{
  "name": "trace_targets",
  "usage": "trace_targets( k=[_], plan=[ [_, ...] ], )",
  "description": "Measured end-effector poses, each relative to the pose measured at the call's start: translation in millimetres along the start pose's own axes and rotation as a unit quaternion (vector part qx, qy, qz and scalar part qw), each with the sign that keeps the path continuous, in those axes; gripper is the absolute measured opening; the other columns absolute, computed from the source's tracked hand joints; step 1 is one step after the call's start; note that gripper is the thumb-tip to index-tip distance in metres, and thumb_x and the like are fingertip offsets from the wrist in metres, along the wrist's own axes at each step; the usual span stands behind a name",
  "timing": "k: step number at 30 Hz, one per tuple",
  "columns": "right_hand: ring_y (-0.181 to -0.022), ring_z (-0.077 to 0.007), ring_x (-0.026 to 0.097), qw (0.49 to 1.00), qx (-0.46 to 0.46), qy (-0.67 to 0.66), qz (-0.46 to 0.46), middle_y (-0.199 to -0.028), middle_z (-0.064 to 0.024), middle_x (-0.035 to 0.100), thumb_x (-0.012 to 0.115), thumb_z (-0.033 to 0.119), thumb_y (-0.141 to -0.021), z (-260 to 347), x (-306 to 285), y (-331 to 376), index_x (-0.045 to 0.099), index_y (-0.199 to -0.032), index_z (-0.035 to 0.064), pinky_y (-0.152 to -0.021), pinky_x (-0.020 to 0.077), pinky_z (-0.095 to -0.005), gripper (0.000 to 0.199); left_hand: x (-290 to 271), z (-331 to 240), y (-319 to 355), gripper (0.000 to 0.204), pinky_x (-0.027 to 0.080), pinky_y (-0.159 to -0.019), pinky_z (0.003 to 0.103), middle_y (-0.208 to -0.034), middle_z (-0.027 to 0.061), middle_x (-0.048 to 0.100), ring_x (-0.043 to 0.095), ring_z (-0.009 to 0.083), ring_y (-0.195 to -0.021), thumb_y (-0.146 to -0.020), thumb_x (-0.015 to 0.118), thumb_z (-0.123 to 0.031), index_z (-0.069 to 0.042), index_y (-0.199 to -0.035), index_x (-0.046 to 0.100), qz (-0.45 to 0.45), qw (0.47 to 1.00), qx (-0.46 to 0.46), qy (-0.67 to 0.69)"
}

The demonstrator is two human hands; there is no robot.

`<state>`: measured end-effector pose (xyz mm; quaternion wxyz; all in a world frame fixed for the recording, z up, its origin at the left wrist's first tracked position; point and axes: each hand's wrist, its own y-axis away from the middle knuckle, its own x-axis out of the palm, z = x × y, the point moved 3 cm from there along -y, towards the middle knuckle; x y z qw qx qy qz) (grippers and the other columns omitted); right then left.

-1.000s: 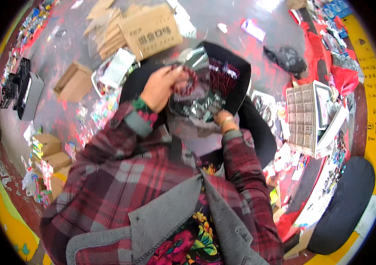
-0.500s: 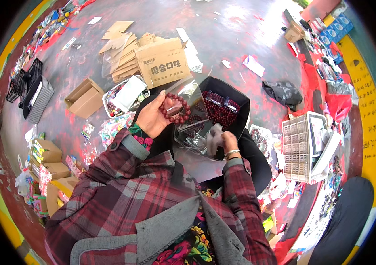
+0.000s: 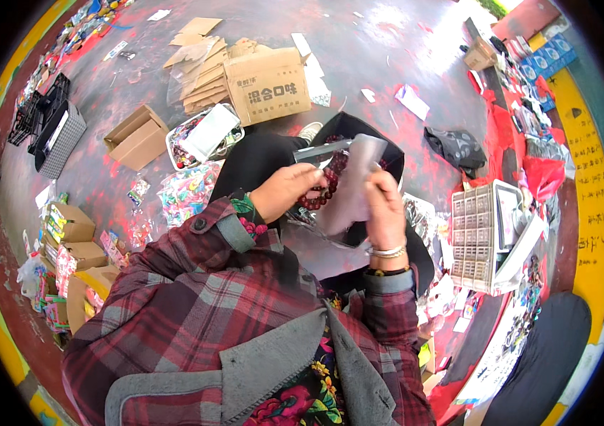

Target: The person sits on the floor and packs red beads into small clear plastic bags. They open the bags, pour beads from a larger container into them, and seal the bags one by one.

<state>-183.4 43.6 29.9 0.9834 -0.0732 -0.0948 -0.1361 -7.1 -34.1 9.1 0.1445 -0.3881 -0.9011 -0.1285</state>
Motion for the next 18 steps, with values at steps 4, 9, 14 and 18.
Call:
trace_targets(
  k=[4,9,14,18],
  plan=[
    [-0.115,-0.0191,0.049,0.98,-0.049,0.158,0.112,-0.125,-0.011,0.052,0.06,0.0,-0.081,-0.2,40.5,5.6,0.049,-0.124,0.0024,-0.097,0.0355,-0.0287,0.045,8.4,4.4,8.4,0.019,0.044,-0.07,0.031,-0.083,0.0106,0.053,0.051,0.0177,-0.074,-0.092,0.047,-0.019,-0.001,-0.096,0.055,0.016,0.948,0.146,-0.282],
    [-0.107,-0.0265,0.055,0.934,-0.134,0.29,0.157,-0.113,-0.0145,0.058,0.061,-0.002,-0.075,-2.0,34.3,7.1,0.053,-0.119,0.0032,-0.09,0.0425,-0.0304,0.045,4.0,22.6,8.6,0.021,0.042,-0.061,0.028,-0.074,0.0038,0.051,0.049,0.0111,-0.068,-0.094,0.045,-0.019,-0.001,-0.099,0.055,0.023,0.977,0.082,-0.195],
    [-0.096,-0.0277,0.06,0.93,-0.121,0.335,0.094,-0.104,-0.0144,0.06,0.061,0.0,-0.074,0.4,30.5,9.2,0.057,-0.112,0.0036,-0.082,0.0469,-0.0313,0.038,15.9,14.3,9.6,0.024,0.042,-0.064,0.024,-0.081,0.0011,0.052,0.048,0.008,-0.072,-0.094,0.047,-0.018,0.0,-0.107,0.056,0.002,0.981,0.043,-0.188],
    [-0.093,-0.0279,0.06,0.925,-0.086,0.36,0.086,-0.103,-0.0142,0.06,0.061,0.002,-0.075,-6.1,24.9,10.9,0.058,-0.111,0.0037,-0.08,0.0474,-0.0313,0.036,15.5,15.5,10.2,0.024,0.041,-0.069,0.021,-0.086,-0.0011,0.053,0.048,0.0055,-0.077,-0.094,0.048,-0.017,0.0,-0.108,0.056,-0.012,0.965,0.099,-0.241]
  ],
)
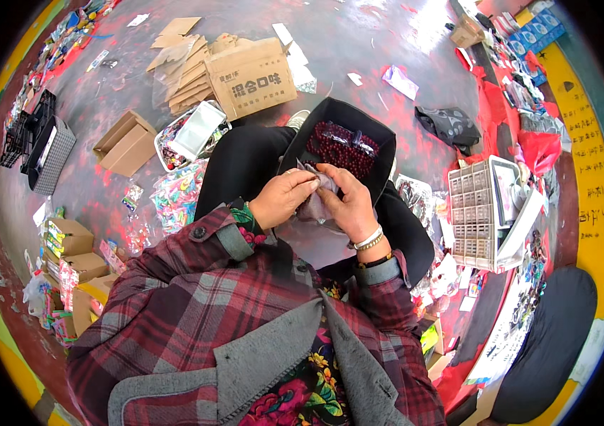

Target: The person sits on the floor and packs red beads into small clear plastic bags. They open the bags, pour beads from a larger container into them, and seal the bags one by one.

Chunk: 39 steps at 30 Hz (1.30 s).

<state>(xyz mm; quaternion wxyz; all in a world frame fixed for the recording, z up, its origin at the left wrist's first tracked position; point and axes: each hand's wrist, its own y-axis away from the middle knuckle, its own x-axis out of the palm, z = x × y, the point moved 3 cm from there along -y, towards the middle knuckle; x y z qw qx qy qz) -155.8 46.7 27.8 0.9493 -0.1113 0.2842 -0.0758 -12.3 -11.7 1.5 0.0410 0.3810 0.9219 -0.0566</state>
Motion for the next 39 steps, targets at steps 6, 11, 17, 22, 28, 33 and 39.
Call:
trace_targets(
  k=[6,11,17,22,28,33,39],
  plan=[
    [-0.09,-0.0245,0.06,0.999,0.014,-0.05,0.007,-0.101,-0.0124,0.059,0.062,0.003,-0.075,-10.6,-0.8,2.4,0.057,-0.113,0.0044,-0.077,0.0467,-0.0291,0.039,2.0,16.0,0.4,0.027,0.043,-0.078,0.023,-0.099,0.0016,0.057,0.052,0.008,-0.086,-0.095,0.047,-0.02,0.0,-0.112,0.054,0.022,0.963,-0.132,0.233],
    [-0.088,-0.0174,0.058,0.995,0.033,-0.098,0.002,-0.1,-0.0081,0.059,0.063,0.004,-0.076,-13.7,-3.6,6.4,0.056,-0.115,0.0047,-0.075,0.0456,-0.0253,0.04,5.5,13.2,0.3,0.031,0.044,-0.087,0.029,-0.107,0.0054,0.058,0.056,0.0135,-0.097,-0.096,0.045,-0.023,0.0,-0.115,0.051,0.04,0.918,-0.164,0.358],
    [-0.087,-0.0125,0.056,0.989,0.04,-0.139,-0.03,-0.098,-0.0066,0.061,0.059,0.006,-0.082,-18.8,0.2,12.7,0.057,-0.111,0.002,-0.077,0.0444,-0.0242,0.03,4.2,14.6,-1.0,0.026,0.044,-0.083,0.026,-0.103,0.0021,0.058,0.055,0.0097,-0.093,-0.094,0.049,-0.023,-0.002,-0.11,0.054,0.032,0.921,-0.18,0.344],
    [-0.08,-0.008,0.054,0.971,0.086,-0.199,-0.104,-0.087,-0.0024,0.062,0.05,0.016,-0.092,-30.9,-0.6,15.1,0.059,-0.105,0.0017,-0.073,0.0439,-0.0223,0.021,2.1,4.4,-2.8,0.022,0.042,-0.078,0.021,-0.095,-0.0027,0.057,0.051,0.0047,-0.086,-0.089,0.058,-0.018,-0.004,-0.106,0.056,0.036,0.962,-0.152,0.225],
    [-0.082,-0.0081,0.054,0.954,0.114,-0.253,-0.112,-0.09,-0.0018,0.062,0.046,0.016,-0.094,-39.8,-2.8,17.7,0.059,-0.105,-0.0005,-0.074,0.0434,-0.0218,0.024,7.4,17.5,-2.2,0.021,0.042,-0.08,0.022,-0.095,-0.0011,0.058,0.052,0.0059,-0.087,-0.087,0.06,-0.014,-0.003,-0.104,0.057,0.039,0.945,-0.2,0.258],
    [-0.095,-0.0131,0.055,0.885,0.147,-0.436,-0.074,-0.105,-0.0078,0.06,0.042,0.023,-0.096,-42.1,-4.8,21.0,0.054,-0.114,-0.002,-0.085,0.043,-0.026,0.033,2.9,4.0,-4.4,0.021,0.043,-0.082,0.024,-0.093,0.0012,0.059,0.054,0.0088,-0.088,-0.088,0.057,-0.015,-0.001,-0.104,0.057,0.005,0.916,-0.2,0.347],
    [-0.107,-0.0176,0.053,0.861,0.139,-0.487,-0.044,-0.117,-0.0107,0.055,0.044,0.031,-0.094,-24.7,-17.0,16.9,0.047,-0.124,-0.0024,-0.093,0.0401,-0.0291,0.045,-16.6,-19.4,-13.3,0.019,0.039,-0.087,0.03,-0.101,0.0089,0.054,0.048,0.0177,-0.1,-0.088,0.055,-0.018,0.0,-0.083,0.06,0.062,0.993,0.031,-0.093]
  ],
)
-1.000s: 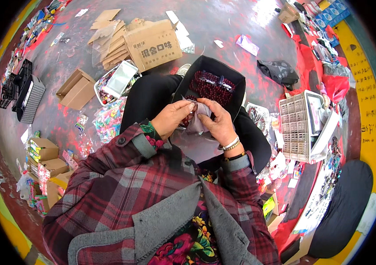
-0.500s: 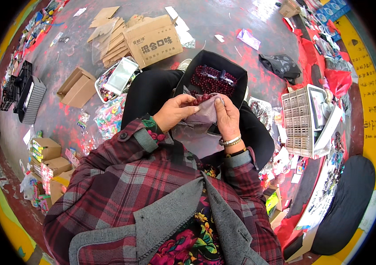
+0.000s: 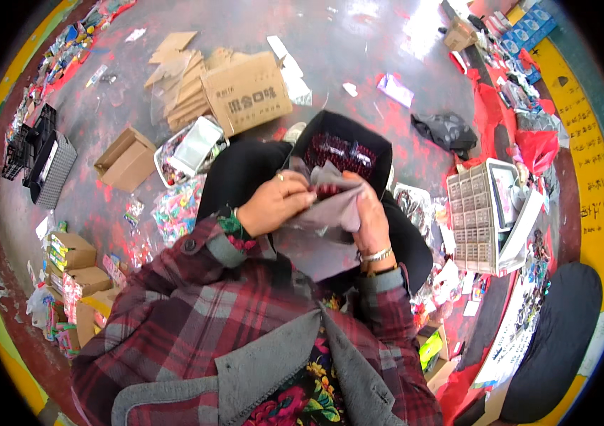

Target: The person sits on the floor and packs red beads into small clear plastic bags. They open the bags, pour beads from a larger container into them, and seal the bags one by one.

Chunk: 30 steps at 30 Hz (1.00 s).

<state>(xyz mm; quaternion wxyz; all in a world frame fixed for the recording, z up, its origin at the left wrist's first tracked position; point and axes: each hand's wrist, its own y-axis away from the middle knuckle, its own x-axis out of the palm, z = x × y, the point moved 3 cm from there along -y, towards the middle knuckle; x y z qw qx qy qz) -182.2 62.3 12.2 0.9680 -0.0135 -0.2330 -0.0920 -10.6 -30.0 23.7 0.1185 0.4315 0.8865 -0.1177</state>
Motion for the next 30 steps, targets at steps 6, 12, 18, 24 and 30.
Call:
trace_targets(
  k=[6,12,18,24,30],
  plan=[
    [-0.1,-0.0123,0.053,0.947,-0.075,0.302,0.082,-0.111,-0.0067,0.058,0.053,0.008,-0.086,4.3,24.7,-3.9,0.055,-0.116,0.0019,-0.088,0.0413,-0.0263,0.03,6.2,-4.2,0.2,0.021,0.039,-0.086,0.031,-0.097,0.0085,0.053,0.049,0.0207,-0.098,-0.089,0.056,-0.021,0.0,-0.09,0.061,0.026,0.999,0.025,-0.005],
    [-0.078,-0.009,0.055,0.944,-0.099,0.309,-0.054,-0.085,-0.0028,0.062,0.049,0.02,-0.092,-3.1,14.0,-2.0,0.06,-0.099,0.0021,-0.071,0.0446,-0.0242,0.023,14.7,13.4,2.9,0.02,0.039,-0.082,0.024,-0.104,0.0029,0.047,0.045,0.0079,-0.096,-0.088,0.059,-0.018,0.002,-0.092,0.059,0.041,0.979,-0.116,0.163],
    [-0.085,-0.0114,0.055,0.979,-0.044,0.197,-0.039,-0.093,-0.0046,0.062,0.043,0.029,-0.095,-7.5,7.2,1.7,0.06,-0.103,-0.0007,-0.076,0.044,-0.0254,0.035,14.5,16.0,5.5,0.022,0.037,-0.087,0.026,-0.109,0.0034,0.048,0.044,0.0116,-0.103,-0.091,0.055,-0.019,0.002,-0.095,0.06,-0.025,0.977,-0.069,0.201],
    [-0.095,-0.0148,0.056,0.94,-0.096,0.316,0.089,-0.104,-0.0092,0.061,0.047,0.023,-0.093,4.9,13.4,3.3,0.056,-0.112,-0.0002,-0.083,0.0432,-0.0262,0.031,8.9,-0.2,7.6,0.02,0.039,-0.087,0.032,-0.103,0.0133,0.051,0.049,0.0235,-0.1,-0.087,0.057,-0.019,0.0,-0.093,0.062,-0.006,0.996,0.089,-0.031],
    [-0.087,-0.012,0.056,0.958,-0.065,0.276,0.037,-0.092,-0.0061,0.063,0.045,0.024,-0.095,-1.9,9.8,7.1,0.062,-0.098,-0.001,-0.079,0.0437,-0.0255,0.03,12.4,2.6,9.4,0.02,0.039,-0.087,0.032,-0.102,0.0127,0.051,0.048,0.0226,-0.1,-0.087,0.058,-0.018,0.001,-0.092,0.062,0.029,0.997,0.017,0.068]
  ],
)
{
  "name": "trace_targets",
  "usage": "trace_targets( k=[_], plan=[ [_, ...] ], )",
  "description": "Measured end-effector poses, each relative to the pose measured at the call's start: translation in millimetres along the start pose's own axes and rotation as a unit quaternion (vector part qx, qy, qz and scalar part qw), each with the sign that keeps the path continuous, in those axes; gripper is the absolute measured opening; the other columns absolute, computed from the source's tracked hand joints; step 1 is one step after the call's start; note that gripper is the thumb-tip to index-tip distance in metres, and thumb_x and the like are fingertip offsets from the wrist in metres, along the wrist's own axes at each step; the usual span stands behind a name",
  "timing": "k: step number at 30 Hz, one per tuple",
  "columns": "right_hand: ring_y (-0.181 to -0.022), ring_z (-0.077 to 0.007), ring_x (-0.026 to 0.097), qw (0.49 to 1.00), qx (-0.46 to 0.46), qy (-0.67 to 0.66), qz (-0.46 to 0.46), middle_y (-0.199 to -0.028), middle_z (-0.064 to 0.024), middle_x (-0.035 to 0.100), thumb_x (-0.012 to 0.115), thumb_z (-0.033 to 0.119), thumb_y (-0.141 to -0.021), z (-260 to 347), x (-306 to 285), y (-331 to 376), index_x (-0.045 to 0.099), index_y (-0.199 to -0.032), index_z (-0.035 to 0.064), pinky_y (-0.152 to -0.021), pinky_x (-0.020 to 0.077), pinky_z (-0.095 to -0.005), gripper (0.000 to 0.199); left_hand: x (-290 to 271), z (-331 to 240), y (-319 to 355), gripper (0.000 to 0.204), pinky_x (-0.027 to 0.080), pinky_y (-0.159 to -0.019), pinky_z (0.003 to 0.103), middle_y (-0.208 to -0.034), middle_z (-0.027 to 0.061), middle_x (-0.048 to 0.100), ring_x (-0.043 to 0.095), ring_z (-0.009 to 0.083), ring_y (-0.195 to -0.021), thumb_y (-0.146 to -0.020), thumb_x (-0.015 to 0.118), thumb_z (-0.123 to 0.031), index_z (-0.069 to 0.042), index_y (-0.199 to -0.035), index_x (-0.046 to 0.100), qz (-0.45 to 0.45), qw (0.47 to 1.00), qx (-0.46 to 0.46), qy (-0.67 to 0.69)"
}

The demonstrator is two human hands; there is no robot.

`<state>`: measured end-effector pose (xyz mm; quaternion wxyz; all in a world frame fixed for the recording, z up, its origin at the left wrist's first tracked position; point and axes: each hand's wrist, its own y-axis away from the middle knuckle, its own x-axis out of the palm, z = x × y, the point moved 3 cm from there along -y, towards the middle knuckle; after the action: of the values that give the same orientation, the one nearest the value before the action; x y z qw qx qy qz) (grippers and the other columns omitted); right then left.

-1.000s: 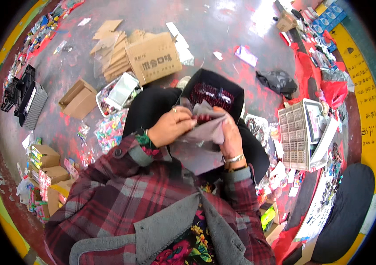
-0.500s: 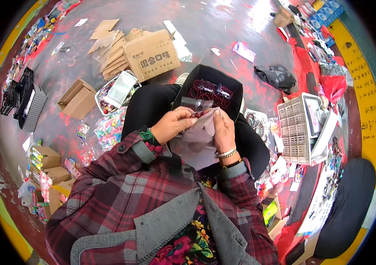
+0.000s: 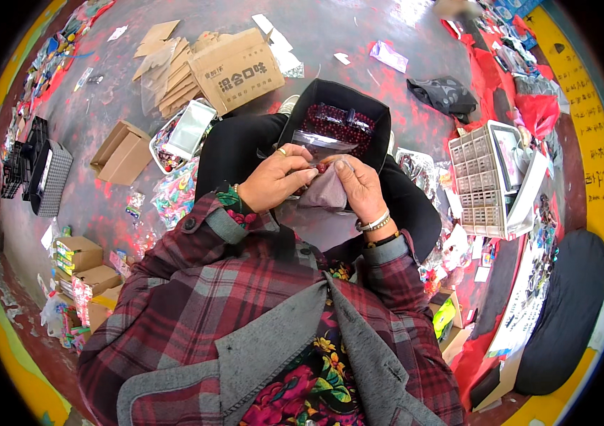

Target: The person sits on the floor and packs red beads into small clear plastic bags. They open the bags, pour beads from a larger container into them, and seal the bags one by one.

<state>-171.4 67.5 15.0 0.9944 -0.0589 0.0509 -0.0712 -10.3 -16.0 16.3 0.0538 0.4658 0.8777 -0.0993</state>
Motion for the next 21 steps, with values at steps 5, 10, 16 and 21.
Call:
trace_targets(
  k=[5,10,16,21],
  plan=[
    [-0.091,-0.0124,0.055,0.994,0.024,-0.092,-0.058,-0.096,-0.0064,0.062,0.04,0.031,-0.097,-0.4,2.5,1.5,0.059,-0.106,-0.0008,-0.083,0.0425,-0.0253,0.038,-2.4,1.0,-4.4,0.019,0.039,-0.086,0.031,-0.103,0.011,0.05,0.046,0.0208,-0.102,-0.088,0.055,-0.018,0.0,-0.089,0.062,0.006,0.999,0.021,-0.05],
    [-0.095,-0.0161,0.057,0.998,-0.055,-0.006,0.005,-0.104,-0.0092,0.062,0.049,0.021,-0.092,5.3,1.0,-1.1,0.056,-0.113,0.0003,-0.085,0.043,-0.0277,0.03,-0.1,4.0,-1.7,0.019,0.038,-0.086,0.028,-0.105,0.0094,0.05,0.043,0.0183,-0.106,-0.091,0.051,-0.017,-0.001,-0.09,0.061,0.009,0.994,0.044,-0.101],
    [-0.09,-0.0158,0.058,0.998,-0.038,0.058,-0.009,-0.099,-0.0073,0.062,0.057,0.01,-0.086,-6.3,14.0,1.2,0.058,-0.11,0.0011,-0.079,0.0447,-0.0262,0.025,9.4,26.1,-0.4,0.027,0.039,-0.086,0.027,-0.105,0.0074,0.05,0.045,0.0159,-0.102,-0.094,0.049,-0.022,0.003,-0.099,0.059,-0.005,0.997,-0.047,0.056],
    [-0.084,-0.0062,0.052,0.994,0.031,-0.045,-0.09,-0.091,-0.0009,0.061,0.053,0.015,-0.09,-16.3,5.9,3.7,0.062,-0.101,0.0015,-0.074,0.0423,-0.0213,0.02,3.9,22.0,-4.9,0.025,0.039,-0.085,0.025,-0.101,0.0032,0.051,0.049,0.0108,-0.095,-0.093,0.051,-0.02,0.003,-0.103,0.058,-0.01,0.989,-0.102,0.103]
  ],
)
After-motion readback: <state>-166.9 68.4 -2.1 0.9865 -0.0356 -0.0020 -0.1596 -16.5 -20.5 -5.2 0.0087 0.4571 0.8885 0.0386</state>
